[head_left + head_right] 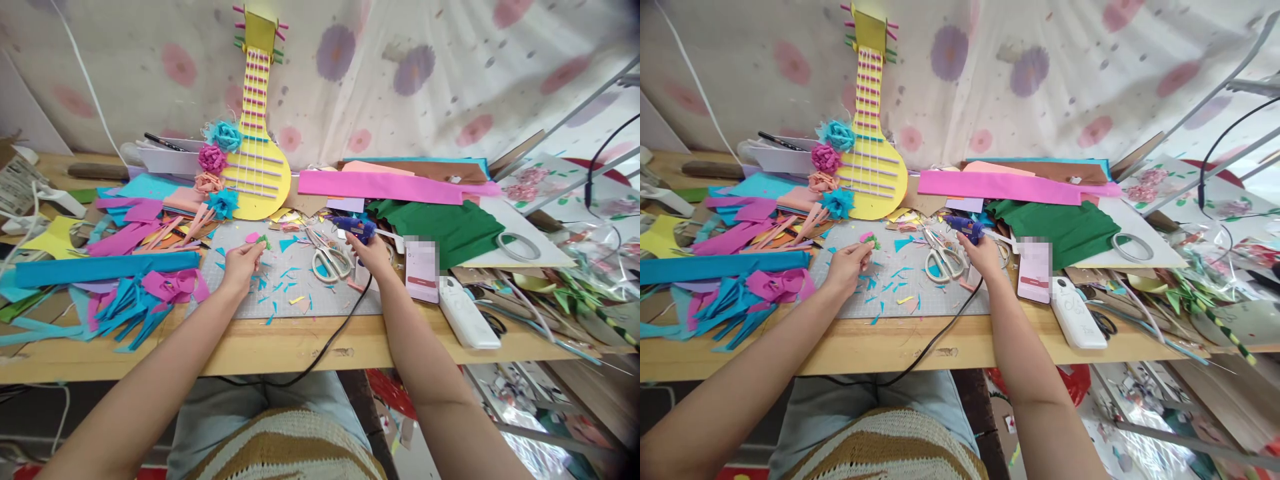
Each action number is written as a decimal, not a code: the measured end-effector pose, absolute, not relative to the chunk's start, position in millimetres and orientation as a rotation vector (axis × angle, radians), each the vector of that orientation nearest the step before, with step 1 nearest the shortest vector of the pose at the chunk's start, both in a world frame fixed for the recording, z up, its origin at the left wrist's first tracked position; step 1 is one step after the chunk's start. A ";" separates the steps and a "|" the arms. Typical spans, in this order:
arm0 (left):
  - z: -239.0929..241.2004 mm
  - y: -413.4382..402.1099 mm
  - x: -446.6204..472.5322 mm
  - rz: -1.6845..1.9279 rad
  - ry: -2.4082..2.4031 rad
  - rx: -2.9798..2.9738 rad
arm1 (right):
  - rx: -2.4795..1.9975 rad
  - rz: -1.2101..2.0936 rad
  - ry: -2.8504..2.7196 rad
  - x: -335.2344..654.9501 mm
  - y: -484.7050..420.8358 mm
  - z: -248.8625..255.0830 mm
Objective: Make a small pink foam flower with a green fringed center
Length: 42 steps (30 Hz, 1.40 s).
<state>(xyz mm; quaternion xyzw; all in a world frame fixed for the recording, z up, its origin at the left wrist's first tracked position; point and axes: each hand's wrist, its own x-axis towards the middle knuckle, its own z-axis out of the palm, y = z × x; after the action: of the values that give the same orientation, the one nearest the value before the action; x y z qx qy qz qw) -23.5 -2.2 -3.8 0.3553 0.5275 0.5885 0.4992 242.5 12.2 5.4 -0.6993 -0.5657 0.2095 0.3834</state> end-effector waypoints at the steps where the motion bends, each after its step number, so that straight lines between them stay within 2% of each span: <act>1: -4.1 -2.1 -23.7 1.425 1.269 0.862 | -1.842 0.502 -1.459 243.9 16.9 1.3; 8: -7.4 -1.2 -24.9 1.429 1.248 0.868 | -1.962 0.420 -1.603 240.2 29.3 -9.8; 15: -6.8 -2.6 -26.9 1.424 1.154 0.821 | -2.143 0.061 -1.710 242.0 -11.9 29.4; 17: -5.8 -3.8 -26.4 1.404 1.110 0.815 | -2.079 0.266 -1.806 233.6 -22.6 38.3; 21: -3.6 -7.0 -24.1 1.355 1.020 0.839 | -1.548 0.775 -1.874 187.1 -24.1 33.7; 27: -1.7 -9.3 -24.2 1.357 0.951 0.800 | -1.198 1.358 -1.402 111.6 -6.9 5.3; 34: -2.6 -8.2 -23.6 1.357 0.921 0.739 | -0.975 1.421 -1.117 98.8 -7.0 -1.6; 42: -3.7 -9.2 -22.7 1.343 0.915 0.751 | -0.926 1.459 -1.015 98.3 -3.9 -8.6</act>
<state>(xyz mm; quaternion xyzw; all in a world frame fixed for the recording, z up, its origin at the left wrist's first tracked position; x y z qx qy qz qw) -22.7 -9.2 -3.7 0.3274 0.3988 0.5852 0.6255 98.3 -3.9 -8.6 -0.3895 -0.4267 0.6135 0.5384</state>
